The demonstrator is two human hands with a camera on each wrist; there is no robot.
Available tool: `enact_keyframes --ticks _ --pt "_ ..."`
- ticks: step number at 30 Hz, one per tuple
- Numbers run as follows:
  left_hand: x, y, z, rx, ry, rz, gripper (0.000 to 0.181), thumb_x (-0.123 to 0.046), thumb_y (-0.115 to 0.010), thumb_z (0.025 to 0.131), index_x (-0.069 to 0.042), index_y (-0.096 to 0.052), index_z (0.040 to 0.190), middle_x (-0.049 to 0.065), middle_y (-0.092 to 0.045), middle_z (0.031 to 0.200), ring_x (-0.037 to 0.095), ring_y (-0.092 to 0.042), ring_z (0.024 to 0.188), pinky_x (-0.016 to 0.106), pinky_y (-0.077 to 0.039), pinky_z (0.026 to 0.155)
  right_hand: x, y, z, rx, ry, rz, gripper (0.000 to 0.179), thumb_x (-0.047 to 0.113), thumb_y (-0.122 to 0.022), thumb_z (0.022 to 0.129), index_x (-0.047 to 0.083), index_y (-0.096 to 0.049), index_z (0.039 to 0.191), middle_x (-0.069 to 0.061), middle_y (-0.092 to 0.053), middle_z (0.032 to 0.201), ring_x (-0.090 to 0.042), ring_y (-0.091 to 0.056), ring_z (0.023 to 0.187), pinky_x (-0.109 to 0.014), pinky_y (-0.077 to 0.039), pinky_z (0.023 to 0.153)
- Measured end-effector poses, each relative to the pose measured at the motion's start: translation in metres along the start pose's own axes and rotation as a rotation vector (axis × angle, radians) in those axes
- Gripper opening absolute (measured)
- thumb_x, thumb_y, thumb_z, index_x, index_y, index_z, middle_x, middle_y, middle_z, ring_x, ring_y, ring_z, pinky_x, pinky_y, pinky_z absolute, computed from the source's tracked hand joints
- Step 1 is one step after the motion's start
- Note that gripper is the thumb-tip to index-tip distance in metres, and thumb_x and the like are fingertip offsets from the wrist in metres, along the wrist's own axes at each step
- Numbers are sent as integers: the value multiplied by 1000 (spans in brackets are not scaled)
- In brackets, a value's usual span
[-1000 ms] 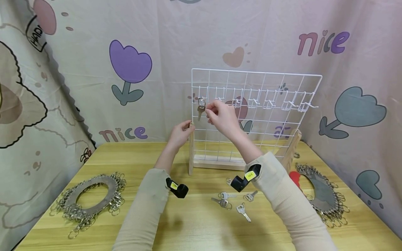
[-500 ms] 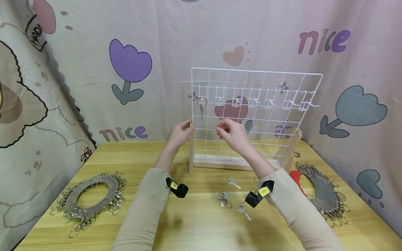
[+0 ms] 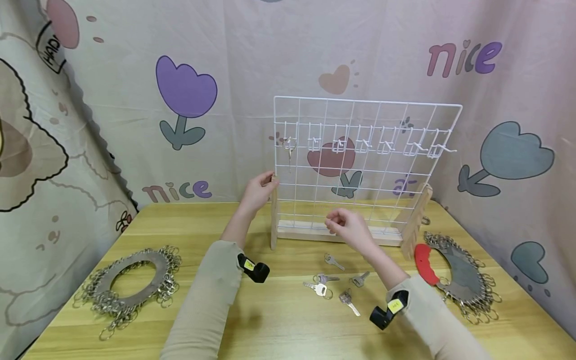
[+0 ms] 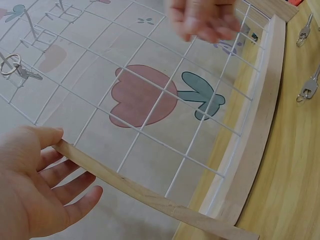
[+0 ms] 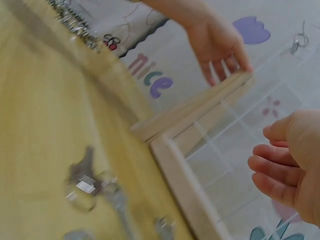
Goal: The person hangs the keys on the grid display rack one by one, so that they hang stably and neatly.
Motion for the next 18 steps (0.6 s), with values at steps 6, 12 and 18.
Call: enact_keyframes --ticks 6,12,18 --pt "0 0 1 5 8 6 51 -23 -50 97 -3 -35 142 15 -37 143 27 -35 130 40 -32 104 -19 -7 -20 91 -39 22 14 3 -65 84 -4 -62 96 -5 -62 78 -15 -57 69 -23 -49 60" --pt "-2 1 1 3 -2 12 50 -23 -50 97 -3 -37 141 16 -39 142 27 -36 130 39 -31 105 -29 -12 -42 278 15 38 19 3 -66 83 -4 -61 100 -4 -62 84 -15 -57 78 -24 -49 68" --pt "0 1 1 3 11 13 50 -24 -51 97 -3 -38 141 15 -39 142 26 -36 130 38 -32 104 -35 -16 -64 407 28 73 14 2 -67 82 -2 -63 94 -7 -63 86 -14 -58 78 -25 -51 70"
Point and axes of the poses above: each hand's wrist, its own z-axis towards the middle knuckle, its own y-axis out of the back of the hand, x = y × z, the point moved 1 cm from there along z, towards the middle knuckle
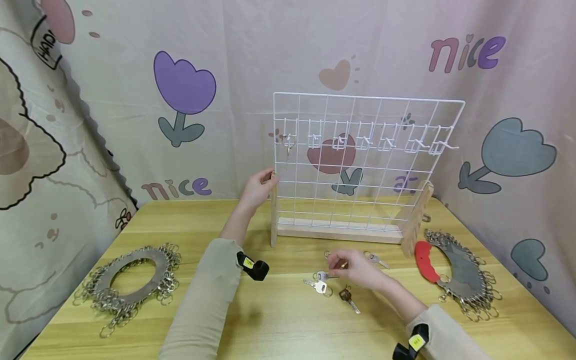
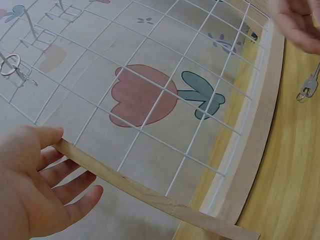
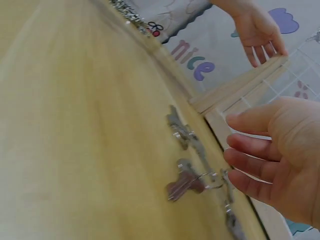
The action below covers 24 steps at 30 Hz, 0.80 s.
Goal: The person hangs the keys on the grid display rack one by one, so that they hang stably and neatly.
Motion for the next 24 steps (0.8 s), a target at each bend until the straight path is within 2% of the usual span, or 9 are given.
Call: enact_keyframes --ticks 4,8,18,24 --pt "0 0 0 3 0 -8 51 -24 -51 97 -3 -37 141 16 -39 142 26 -36 130 39 -32 104 -1 -6 -11 48 -31 34 12 4 -69 80 3 -63 91 -2 -62 84 -13 -57 76 -24 -50 67" --pt "-1 0 0 8 -7 -18 51 -22 -50 97 -1 -36 141 17 -38 142 27 -35 130 39 -31 105 -3 -10 -17 71 -29 53 11 2 -69 80 4 -64 89 -3 -61 82 -12 -56 73 -24 -50 64" --pt "-2 0 0 2 0 -17 51 -23 -51 96 -2 -37 141 16 -39 142 27 -37 130 38 -31 104 -4 -19 -20 107 96 -52 14 6 -73 76 7 -65 87 2 -58 84 -7 -51 75 -22 -48 66" --pt "0 0 1 9 5 -22 52 -23 -51 97 -2 -35 141 16 -38 143 27 -35 130 40 -32 104 -4 -24 -21 80 106 -135 12 11 -75 76 16 -66 82 8 -53 84 -9 -46 77 -22 -44 66"
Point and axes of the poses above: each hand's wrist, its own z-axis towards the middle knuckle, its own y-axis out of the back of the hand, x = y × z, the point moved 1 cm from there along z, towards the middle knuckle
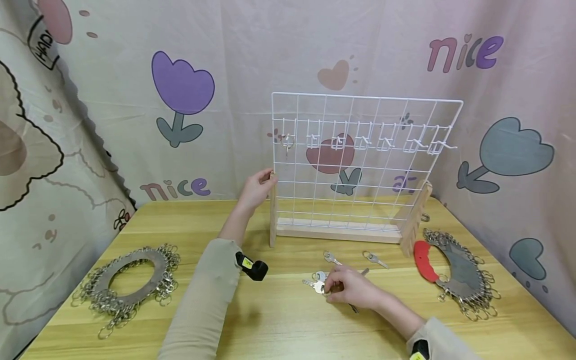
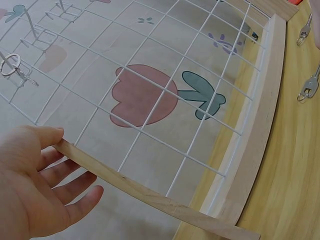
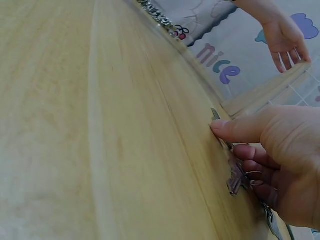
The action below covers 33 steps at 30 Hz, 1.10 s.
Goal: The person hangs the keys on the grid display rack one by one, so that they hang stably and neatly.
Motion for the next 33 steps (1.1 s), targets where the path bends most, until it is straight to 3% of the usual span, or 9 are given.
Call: enact_keyframes --ticks 7,12,19,26,33 --pt "0 0 -1 -1 8 4 52 -23 -50 97 -2 -35 142 16 -37 143 27 -36 130 41 -33 103 1 -3 1 -11 -6 -72 10 13 -74 78 21 -67 77 13 -51 84 -7 -44 81 -23 -40 69" --pt "1 0 -1 -1 14 2 51 -21 -50 97 -3 -35 142 15 -37 143 28 -36 130 42 -35 102 5 -1 2 17 24 -114 8 13 -71 81 17 -67 77 12 -51 85 -7 -45 81 -23 -40 69" --pt "1 0 1 -6 12 -7 52 -22 -51 96 -2 -35 142 15 -37 143 27 -36 130 41 -34 103 6 8 6 32 -4 -50 7 13 -62 89 14 -62 82 9 -52 87 -4 -48 77 -23 -46 68" --pt "1 0 1 -11 13 -10 51 -21 -51 96 -3 -36 141 15 -38 143 27 -37 129 42 -35 102 8 22 10 -70 -55 9 5 9 -58 91 10 -59 86 3 -55 75 -6 -49 66 -22 -45 56" --pt "0 0 0 -8 20 -8 51 -22 -51 96 -4 -37 141 14 -39 143 27 -37 129 42 -36 101 13 32 15 -136 -81 57 5 5 -57 91 6 -59 87 -1 -60 73 -19 -59 66 -25 -49 54"
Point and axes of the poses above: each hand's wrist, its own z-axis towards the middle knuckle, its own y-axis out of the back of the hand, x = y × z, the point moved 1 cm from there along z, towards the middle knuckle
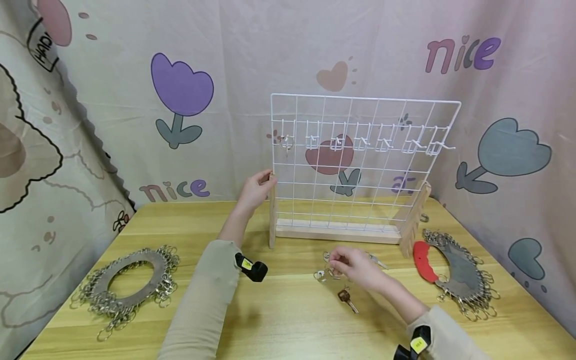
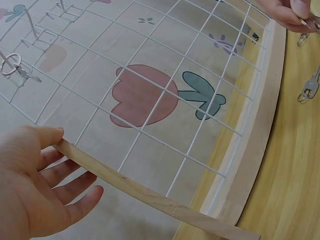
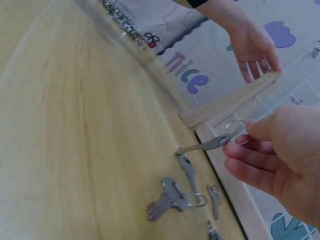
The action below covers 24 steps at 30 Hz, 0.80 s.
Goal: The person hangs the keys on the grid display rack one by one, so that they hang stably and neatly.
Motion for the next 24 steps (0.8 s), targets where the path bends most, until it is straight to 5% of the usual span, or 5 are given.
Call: enact_keyframes --ticks 8,12,24 --pt "0 -1 0 -1 0 -2 50 -21 -51 97 -4 -37 141 15 -38 143 27 -37 129 42 -36 101 8 11 9 -13 30 30 3 -4 -57 88 -3 -60 88 -7 -62 76 -25 -63 69 -32 -54 62" --pt "0 -1 0 -4 -4 -4 50 -21 -51 97 -4 -37 141 15 -39 142 27 -38 129 43 -38 99 16 20 16 -67 73 -27 7 -8 -60 83 -2 -61 86 -4 -62 76 -17 -61 68 -27 -53 60" --pt "0 -1 -1 -4 -6 6 50 -22 -51 96 -4 -37 141 14 -39 143 27 -38 129 42 -40 97 52 52 42 -194 128 -149 5 6 -61 89 4 -62 85 0 -60 75 -10 -54 66 -24 -48 57"
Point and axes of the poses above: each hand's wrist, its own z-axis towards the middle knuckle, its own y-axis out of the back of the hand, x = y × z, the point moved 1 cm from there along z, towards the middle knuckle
